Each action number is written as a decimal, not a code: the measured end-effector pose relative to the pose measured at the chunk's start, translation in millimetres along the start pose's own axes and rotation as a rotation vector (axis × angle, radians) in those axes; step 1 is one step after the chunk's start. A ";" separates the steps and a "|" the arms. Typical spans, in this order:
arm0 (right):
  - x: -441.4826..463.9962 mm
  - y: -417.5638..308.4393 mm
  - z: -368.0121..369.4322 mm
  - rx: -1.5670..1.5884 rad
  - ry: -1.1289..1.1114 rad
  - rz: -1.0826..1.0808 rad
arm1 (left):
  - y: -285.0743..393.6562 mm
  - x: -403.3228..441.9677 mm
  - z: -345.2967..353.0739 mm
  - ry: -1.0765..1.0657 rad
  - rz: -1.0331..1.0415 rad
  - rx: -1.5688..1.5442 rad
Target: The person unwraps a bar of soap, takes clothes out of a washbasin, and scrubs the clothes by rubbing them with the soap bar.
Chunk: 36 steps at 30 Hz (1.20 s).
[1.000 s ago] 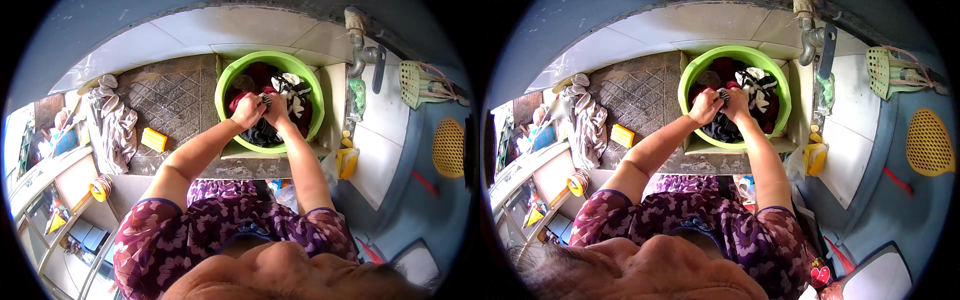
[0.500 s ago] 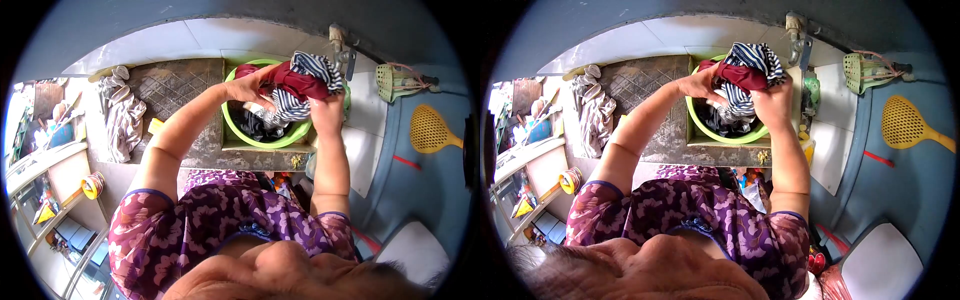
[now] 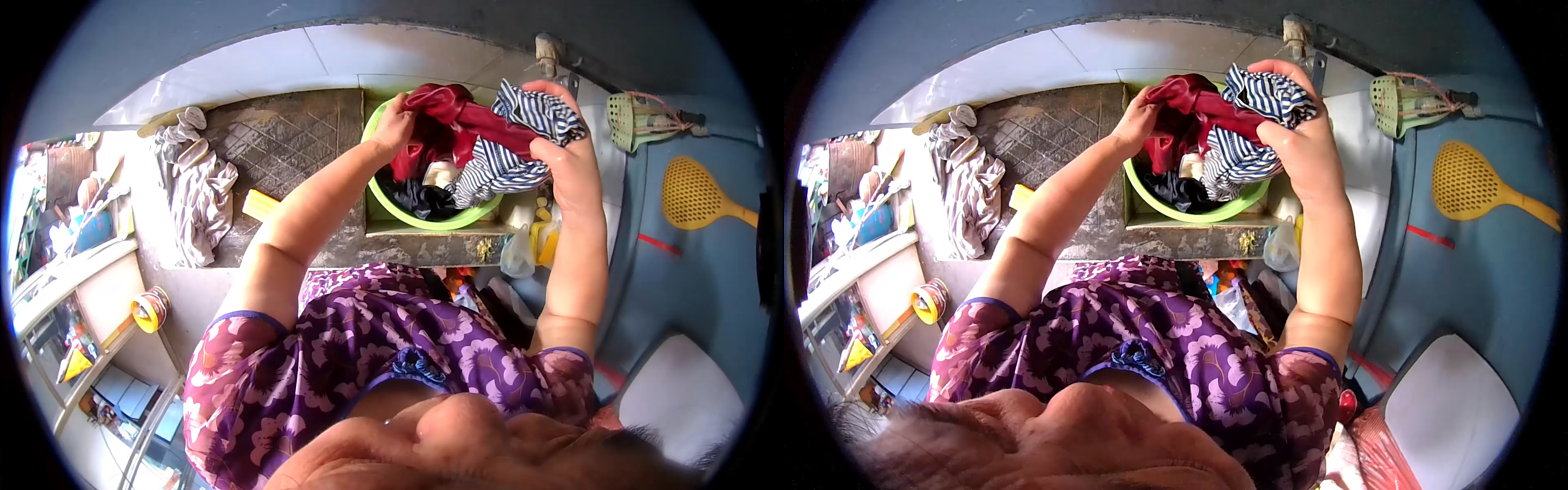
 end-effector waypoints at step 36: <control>0.5 237.6 0.0 -0.690 -0.307 -0.093 | 129.0 -132.7 108.9 -0.255 0.488 0.403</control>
Point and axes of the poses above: each hand's wrist, its own x-axis towards the middle knuckle, its own z-axis out of the palm, y = z × x, the point moved 7 cm from there along x, towards the middle knuckle, and after that the axes turned 13 degrees about y, right-handed, at the moved point
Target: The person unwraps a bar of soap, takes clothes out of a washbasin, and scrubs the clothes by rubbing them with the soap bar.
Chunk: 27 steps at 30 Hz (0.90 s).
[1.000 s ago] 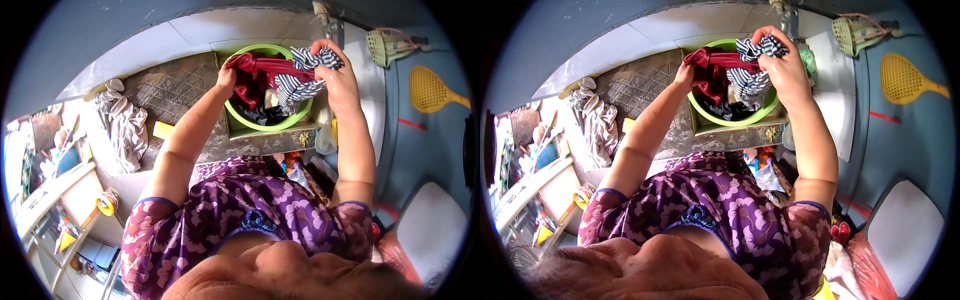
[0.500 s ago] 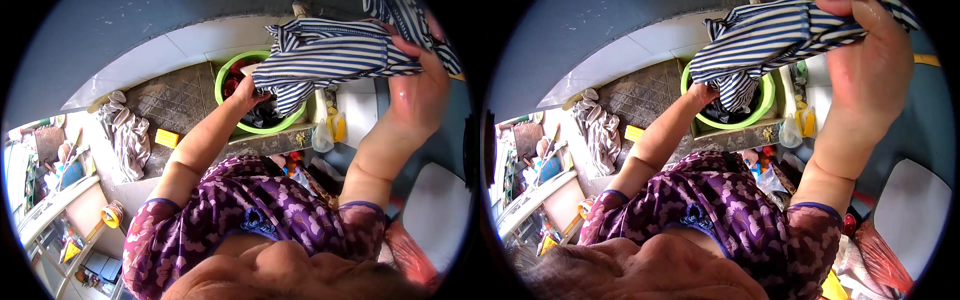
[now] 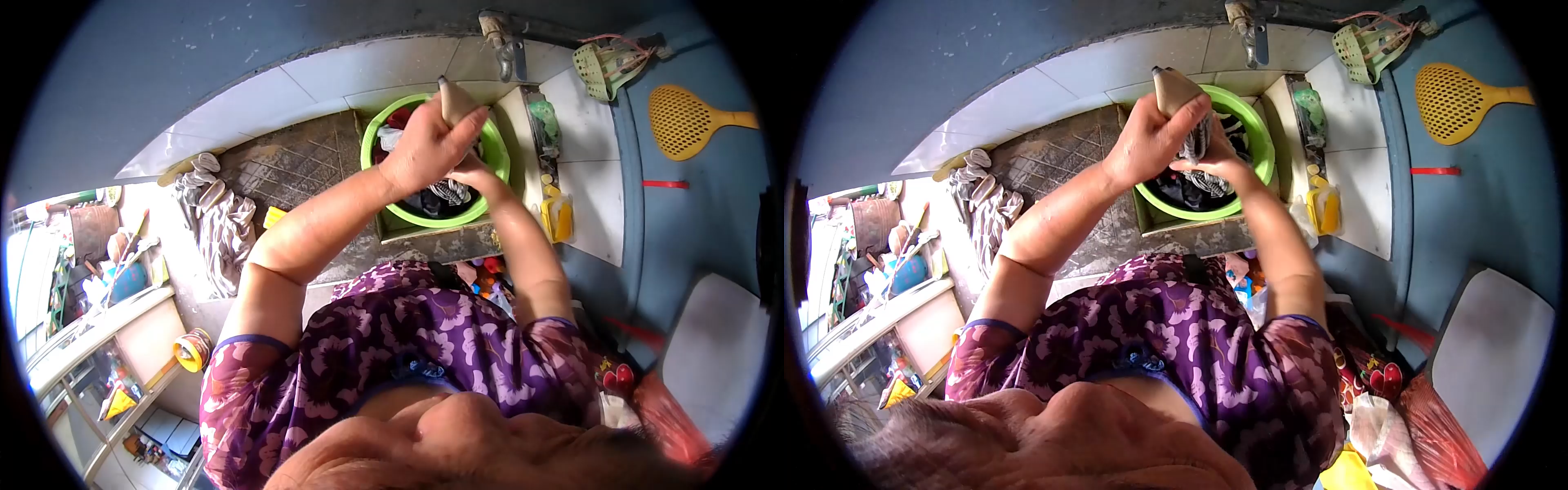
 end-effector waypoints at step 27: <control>-74.1 -149.2 -12.2 0.610 0.035 -0.237 | -261.4 -24.0 7.2 0.001 -1.116 -0.871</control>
Point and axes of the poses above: each hand's wrist, its own x-axis towards the middle knuckle, its own z-axis out of the palm, y = z × x, the point moved 7 cm from there along x, towards the middle knuckle, and after that the axes turned 13 degrees about y, right-handed, at the moved point
